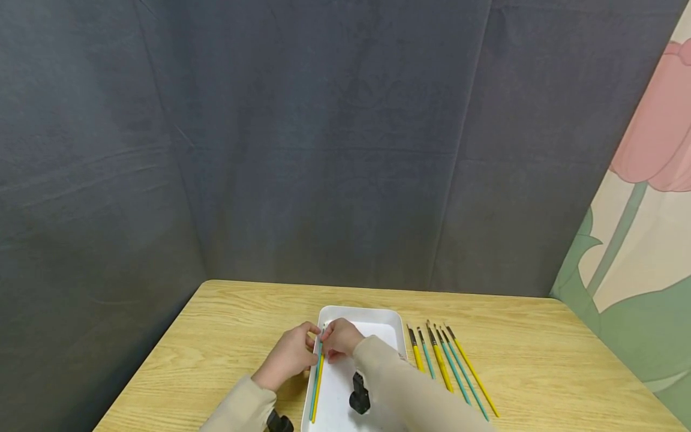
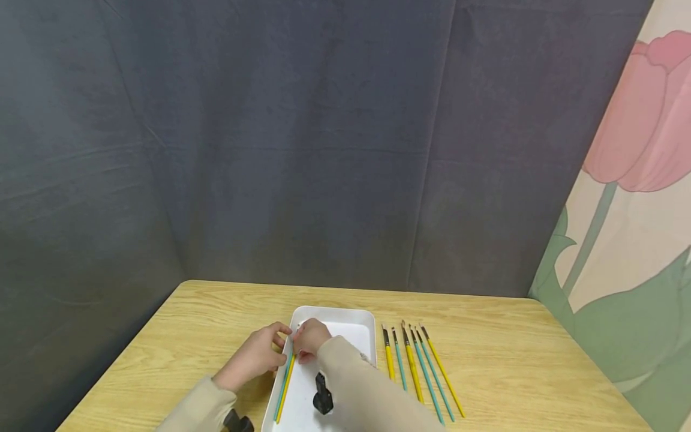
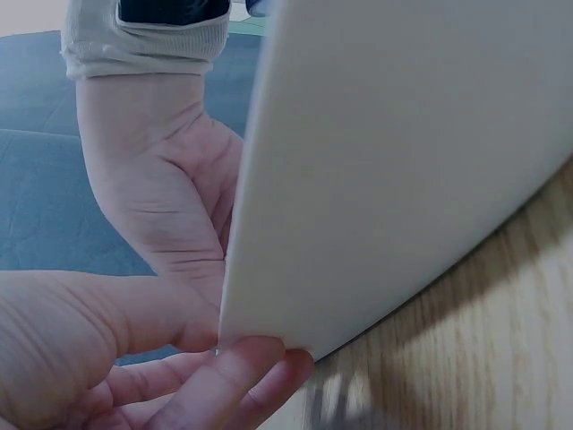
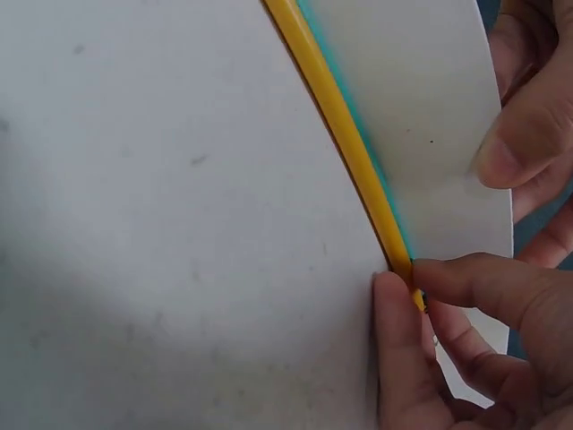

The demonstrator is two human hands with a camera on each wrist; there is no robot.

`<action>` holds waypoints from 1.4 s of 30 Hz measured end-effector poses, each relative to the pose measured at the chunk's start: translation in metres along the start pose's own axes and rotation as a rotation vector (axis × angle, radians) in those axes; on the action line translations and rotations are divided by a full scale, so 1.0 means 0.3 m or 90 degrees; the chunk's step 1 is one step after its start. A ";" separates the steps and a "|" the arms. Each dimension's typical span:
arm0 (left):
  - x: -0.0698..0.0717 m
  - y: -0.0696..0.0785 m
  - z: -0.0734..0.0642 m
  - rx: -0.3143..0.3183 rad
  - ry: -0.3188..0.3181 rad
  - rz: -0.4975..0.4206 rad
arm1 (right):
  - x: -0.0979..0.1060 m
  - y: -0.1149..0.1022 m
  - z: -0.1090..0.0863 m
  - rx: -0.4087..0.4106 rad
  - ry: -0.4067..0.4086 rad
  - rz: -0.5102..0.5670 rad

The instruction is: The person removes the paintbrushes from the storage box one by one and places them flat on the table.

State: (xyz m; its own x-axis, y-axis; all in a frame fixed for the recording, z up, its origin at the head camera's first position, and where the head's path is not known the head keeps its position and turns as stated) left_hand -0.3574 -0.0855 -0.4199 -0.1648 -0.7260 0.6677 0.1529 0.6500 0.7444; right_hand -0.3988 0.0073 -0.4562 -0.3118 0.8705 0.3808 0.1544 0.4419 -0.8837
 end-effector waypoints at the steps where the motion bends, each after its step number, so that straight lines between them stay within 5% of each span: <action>1: 0.000 -0.001 0.000 0.001 0.000 0.001 | 0.000 -0.001 0.000 0.001 0.001 -0.004; 22: -0.006 0.005 0.000 -0.016 0.001 -0.025 | 0.008 -0.024 0.011 0.006 0.013 -0.188; 29: -0.002 0.004 0.001 -0.012 0.005 -0.023 | 0.014 -0.027 0.003 0.010 0.011 -0.163; 42: -0.005 -0.001 0.003 -0.006 -0.001 -0.029 | 0.041 0.013 -0.012 -0.031 -0.060 0.010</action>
State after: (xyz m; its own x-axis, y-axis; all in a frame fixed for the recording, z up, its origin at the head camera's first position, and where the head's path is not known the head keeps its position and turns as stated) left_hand -0.3580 -0.0844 -0.4213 -0.1738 -0.7547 0.6327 0.1542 0.6137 0.7744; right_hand -0.3988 0.0205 -0.4540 -0.3958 0.8539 0.3379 0.2050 0.4408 -0.8739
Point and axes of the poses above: each hand's wrist, its own z-axis towards the middle knuckle, its own x-axis out of the back of the hand, y = z × x, the point moved 10 cm from there along z, towards the middle knuckle, and after that the axes turned 4 degrees about z, right-handed, at the moved point
